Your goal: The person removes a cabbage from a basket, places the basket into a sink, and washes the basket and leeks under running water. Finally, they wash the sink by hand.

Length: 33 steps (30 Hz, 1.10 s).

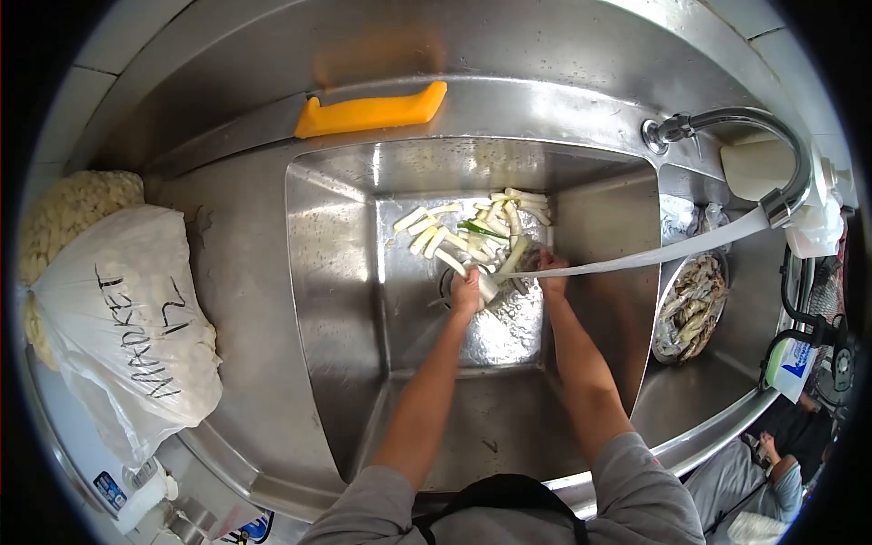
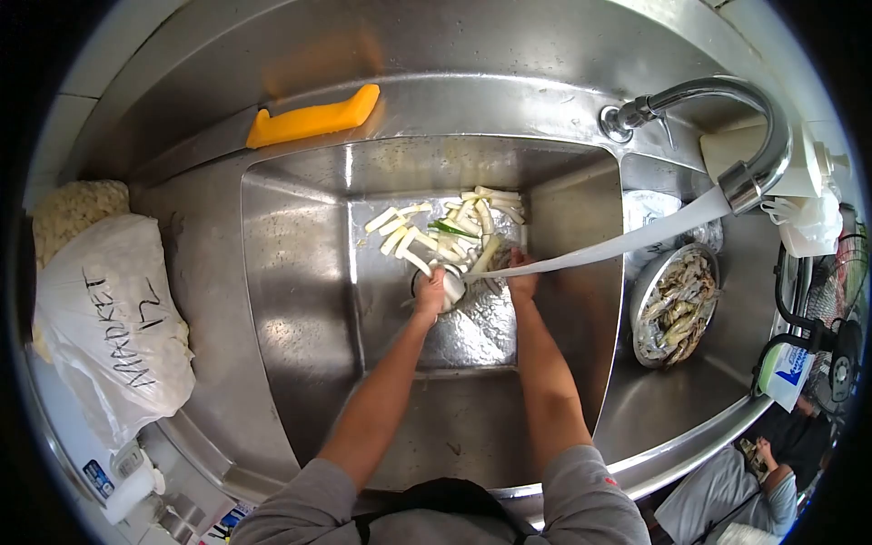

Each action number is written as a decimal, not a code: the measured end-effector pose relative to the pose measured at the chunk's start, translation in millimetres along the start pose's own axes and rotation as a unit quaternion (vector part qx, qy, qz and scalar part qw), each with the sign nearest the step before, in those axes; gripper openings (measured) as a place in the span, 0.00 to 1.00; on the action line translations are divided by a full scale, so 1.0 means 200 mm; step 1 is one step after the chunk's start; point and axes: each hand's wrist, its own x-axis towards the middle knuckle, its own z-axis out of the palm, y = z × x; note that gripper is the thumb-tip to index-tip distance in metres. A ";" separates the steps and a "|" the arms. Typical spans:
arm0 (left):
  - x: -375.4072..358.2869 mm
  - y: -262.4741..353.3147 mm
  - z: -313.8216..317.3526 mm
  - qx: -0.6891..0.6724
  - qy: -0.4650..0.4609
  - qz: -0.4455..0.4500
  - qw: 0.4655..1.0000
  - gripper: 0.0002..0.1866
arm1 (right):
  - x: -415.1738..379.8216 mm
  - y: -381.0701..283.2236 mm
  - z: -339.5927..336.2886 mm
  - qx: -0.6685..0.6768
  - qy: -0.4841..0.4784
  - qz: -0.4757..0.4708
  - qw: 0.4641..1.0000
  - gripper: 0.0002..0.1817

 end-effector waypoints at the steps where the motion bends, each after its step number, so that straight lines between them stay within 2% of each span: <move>1: 0.01 -0.03 -0.04 0.046 -0.016 -0.021 0.999 0.20 | -0.02 -0.03 0.01 0.002 -0.002 0.000 1.000 0.26; 2: 0.00 -0.06 -0.04 0.048 -0.014 -0.020 0.999 0.20 | -0.03 -0.06 0.03 -0.021 -0.034 -0.023 0.999 0.27; 3: -0.01 -0.05 -0.04 -0.042 -0.002 -0.054 0.998 0.18 | -0.06 -0.10 0.06 -0.044 -0.066 -0.046 0.996 0.29; 4: -0.02 -0.01 -0.05 -0.132 0.011 -0.086 0.987 0.17 | -0.05 -0.11 0.10 -0.106 -0.112 -0.026 0.988 0.33; 5: -0.03 0.03 -0.07 -0.130 0.014 -0.085 0.988 0.17 | -0.08 -0.10 0.16 -0.061 -0.070 -0.086 0.992 0.33; 7: -0.10 0.14 -0.10 -0.175 0.004 -0.163 0.971 0.17 | -0.04 -0.04 0.29 -0.111 0.001 -0.116 0.987 0.28; 8: -0.08 0.10 -0.11 -0.158 0.003 -0.156 0.975 0.20 | -0.07 -0.04 0.29 -0.113 -0.002 -0.115 0.987 0.28; 9: -0.07 0.07 -0.10 -0.159 0.004 -0.158 0.974 0.20 | -0.16 -0.16 0.23 -0.037 -0.016 -0.076 0.996 0.23; 10: -0.05 0.05 -0.09 -0.105 0.004 -0.147 0.983 0.21 | -0.21 -0.25 0.19 0.039 -0.028 -0.039 0.998 0.19; 11: -0.03 0.04 -0.07 -0.053 0.005 -0.133 0.990 0.22 | -0.23 -0.24 0.18 0.026 -0.054 -0.091 0.994 0.16; 12: -0.04 0.07 -0.05 -0.050 0.031 -0.081 0.995 0.21 | -0.28 -0.26 0.16 0.083 -0.085 -0.118 0.986 0.18; 13: -0.06 0.11 -0.02 -0.054 0.031 -0.078 0.995 0.21 | -0.34 -0.32 0.13 0.141 -0.115 -0.146 0.972 0.19; 14: -0.07 0.15 0.01 -0.079 0.021 -0.060 0.995 0.20 | -0.34 -0.29 0.14 0.086 -0.096 -0.182 0.975 0.20; 16: -0.08 0.21 0.05 -0.102 -0.008 -0.023 0.994 0.19 | -0.42 -0.35 0.09 0.146 -0.131 -0.035 0.980 0.20; 17: -0.06 0.24 0.06 -0.039 -0.027 -0.041 0.998 0.19 | -0.46 -0.37 0.06 0.200 -0.141 0.023 0.969 0.20; 18: -0.09 0.28 0.06 -0.034 -0.034 -0.041 0.998 0.20 | -0.46 -0.37 0.04 0.201 -0.141 0.019 0.969 0.20; 20: -0.11 0.34 0.05 -0.030 -0.042 -0.037 0.998 0.20 | -0.45 -0.35 0.03 0.113 -0.117 -0.011 0.987 0.18; 21: -0.10 0.31 0.06 -0.034 -0.064 -0.027 0.997 0.21 | -0.47 -0.37 0.00 0.112 -0.115 -0.012 0.987 0.18; 23: -0.10 0.32 0.08 -0.037 -0.088 -0.016 0.995 0.22 | -0.50 -0.48 -0.06 -0.017 0.022 -0.175 0.984 0.16; 25: -0.13 0.36 0.08 -0.077 -0.099 -0.017 0.992 0.24 | -0.48 -0.49 -0.07 -0.019 -0.016 -0.162 0.987 0.14; 26: -0.14 0.37 0.09 -0.039 -0.039 -0.026 0.998 0.22 | -0.46 -0.49 -0.05 0.072 -0.005 -0.132 0.989 0.14; 27: -0.09 0.31 0.12 -0.036 -0.040 -0.027 0.998 0.22 | -0.44 -0.47 -0.01 0.162 0.006 -0.100 0.982 0.14; 28: 0.01 0.18 0.16 -0.093 -0.018 -0.071 0.993 0.20 | -0.39 -0.42 0.01 0.223 0.030 -0.087 0.970 0.13; 29: 0.06 0.11 0.18 -0.149 0.005 -0.116 0.982 0.19 | -0.41 -0.50 -0.03 0.464 0.038 0.062 0.883 0.12; 30: -0.08 0.31 0.12 -0.247 -0.014 -0.100 0.964 0.17 | -0.40 -0.50 -0.07 0.494 0.037 0.082 0.865 0.11; 31: -0.06 0.28 0.09 -0.266 -0.048 -0.108 0.957 0.17 | -0.38 -0.48 -0.12 0.524 0.037 0.102 0.845 0.09; 32: -0.08 0.31 0.07 -0.262 -0.061 -0.114 0.956 0.20 | -0.36 -0.44 -0.17 0.459 0.025 0.130 0.879 0.10; 33: -0.11 0.34 0.05 -0.258 -0.075 -0.119 0.956 0.23 | -0.35 -0.41 -0.21 0.459 0.026 0.131 0.878 0.10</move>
